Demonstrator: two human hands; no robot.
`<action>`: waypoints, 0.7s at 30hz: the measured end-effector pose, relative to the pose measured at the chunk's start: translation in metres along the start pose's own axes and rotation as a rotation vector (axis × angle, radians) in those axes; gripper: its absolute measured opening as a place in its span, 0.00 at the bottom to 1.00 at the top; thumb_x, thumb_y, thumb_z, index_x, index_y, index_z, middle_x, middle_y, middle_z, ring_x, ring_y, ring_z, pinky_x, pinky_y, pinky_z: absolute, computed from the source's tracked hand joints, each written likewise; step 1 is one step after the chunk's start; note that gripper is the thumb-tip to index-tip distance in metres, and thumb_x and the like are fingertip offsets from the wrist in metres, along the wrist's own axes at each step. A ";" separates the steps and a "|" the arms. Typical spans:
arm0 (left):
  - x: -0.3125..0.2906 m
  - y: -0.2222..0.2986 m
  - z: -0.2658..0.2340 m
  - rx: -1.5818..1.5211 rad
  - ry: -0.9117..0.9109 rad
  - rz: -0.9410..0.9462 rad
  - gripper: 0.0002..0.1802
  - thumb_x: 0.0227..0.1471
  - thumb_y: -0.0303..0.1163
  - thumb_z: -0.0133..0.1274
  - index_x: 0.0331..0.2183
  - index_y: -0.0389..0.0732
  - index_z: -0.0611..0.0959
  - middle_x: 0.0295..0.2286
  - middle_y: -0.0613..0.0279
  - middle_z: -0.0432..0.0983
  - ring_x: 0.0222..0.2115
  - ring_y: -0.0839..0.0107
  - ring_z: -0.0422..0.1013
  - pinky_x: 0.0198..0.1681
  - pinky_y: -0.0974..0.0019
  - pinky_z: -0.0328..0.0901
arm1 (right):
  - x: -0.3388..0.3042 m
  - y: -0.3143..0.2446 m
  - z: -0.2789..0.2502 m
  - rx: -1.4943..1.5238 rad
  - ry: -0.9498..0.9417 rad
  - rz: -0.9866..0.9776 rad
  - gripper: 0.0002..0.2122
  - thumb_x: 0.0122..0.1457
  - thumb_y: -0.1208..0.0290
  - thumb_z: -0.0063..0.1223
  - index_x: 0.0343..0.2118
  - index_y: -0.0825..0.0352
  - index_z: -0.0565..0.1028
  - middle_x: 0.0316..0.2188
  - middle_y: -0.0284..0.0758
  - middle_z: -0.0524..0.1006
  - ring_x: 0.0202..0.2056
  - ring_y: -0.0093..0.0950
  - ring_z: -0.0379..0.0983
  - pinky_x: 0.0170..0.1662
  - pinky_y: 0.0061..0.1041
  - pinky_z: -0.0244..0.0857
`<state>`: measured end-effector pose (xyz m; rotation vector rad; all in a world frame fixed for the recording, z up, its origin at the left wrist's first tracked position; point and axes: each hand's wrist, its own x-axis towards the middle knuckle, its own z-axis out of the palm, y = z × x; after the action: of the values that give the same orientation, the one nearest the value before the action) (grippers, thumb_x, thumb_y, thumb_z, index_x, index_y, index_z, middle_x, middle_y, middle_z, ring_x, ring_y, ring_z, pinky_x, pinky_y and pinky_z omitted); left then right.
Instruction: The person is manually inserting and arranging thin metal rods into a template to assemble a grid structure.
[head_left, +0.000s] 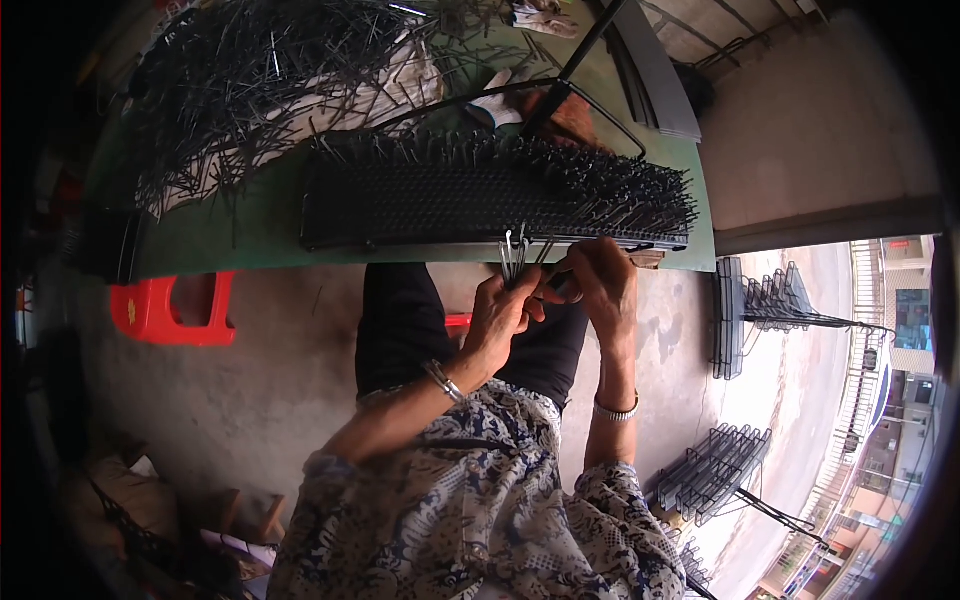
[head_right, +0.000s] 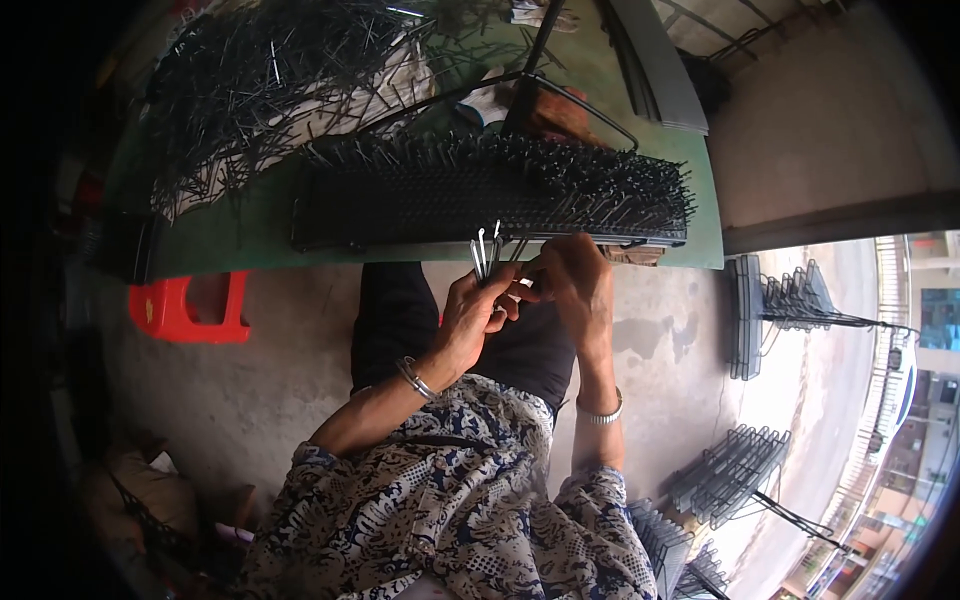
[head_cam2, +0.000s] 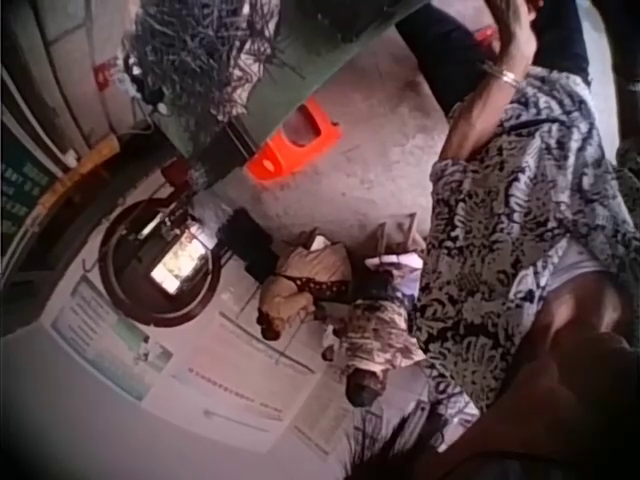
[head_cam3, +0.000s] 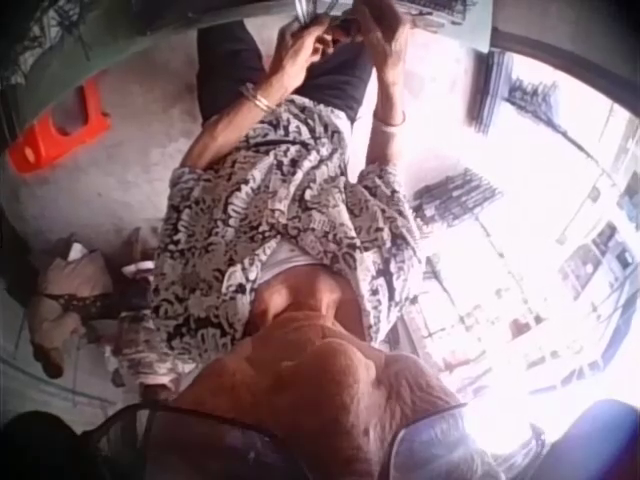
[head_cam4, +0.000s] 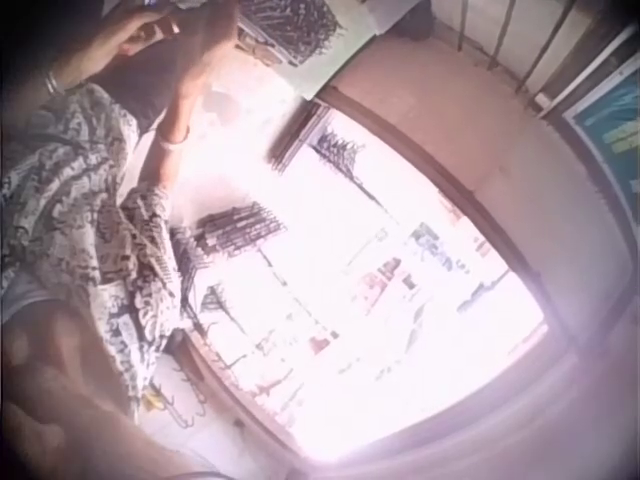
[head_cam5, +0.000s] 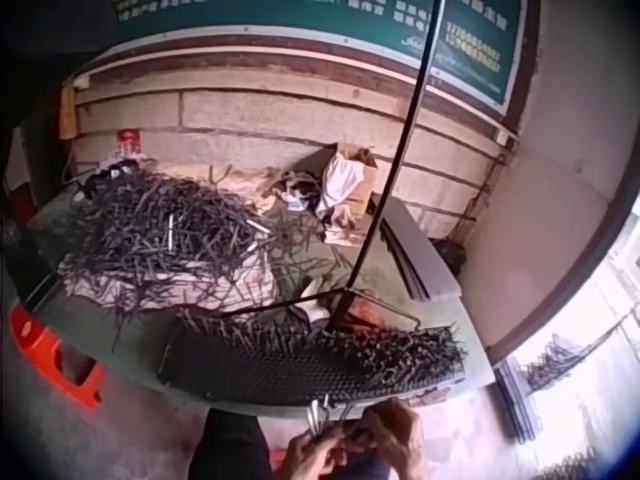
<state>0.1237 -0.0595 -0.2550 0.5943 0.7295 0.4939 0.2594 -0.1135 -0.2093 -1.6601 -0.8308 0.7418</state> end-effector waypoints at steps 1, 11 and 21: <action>0.000 0.000 0.000 -0.012 0.022 0.002 0.15 0.57 0.44 0.55 0.34 0.40 0.79 0.28 0.58 0.82 0.16 0.84 0.63 0.14 0.81 0.47 | -0.003 -0.005 -0.001 -0.039 0.089 0.011 0.04 0.60 0.76 0.49 0.32 0.71 0.71 0.23 0.34 0.76 0.20 0.18 0.69 0.24 0.20 0.63; 0.006 0.003 -0.008 -0.005 -0.017 -0.076 0.17 0.57 0.43 0.54 0.33 0.37 0.81 0.29 0.58 0.81 0.13 0.87 0.49 0.13 0.81 0.44 | 0.021 -0.009 -0.005 -0.433 0.496 -0.258 0.02 0.61 0.77 0.47 0.35 0.67 0.71 0.22 0.35 0.75 0.20 0.24 0.71 0.25 0.25 0.64; 0.003 0.008 -0.005 -0.019 -0.036 -0.050 0.18 0.57 0.43 0.54 0.35 0.36 0.80 0.29 0.57 0.81 0.14 0.87 0.48 0.13 0.82 0.45 | 0.027 0.018 -0.001 -0.759 0.442 -0.356 0.03 0.59 0.72 0.51 0.33 0.63 0.75 0.30 0.35 0.71 0.25 0.30 0.68 0.31 0.29 0.63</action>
<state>0.1205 -0.0506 -0.2540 0.5650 0.7029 0.4422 0.2783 -0.0946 -0.2285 -2.1353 -1.1114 -0.2355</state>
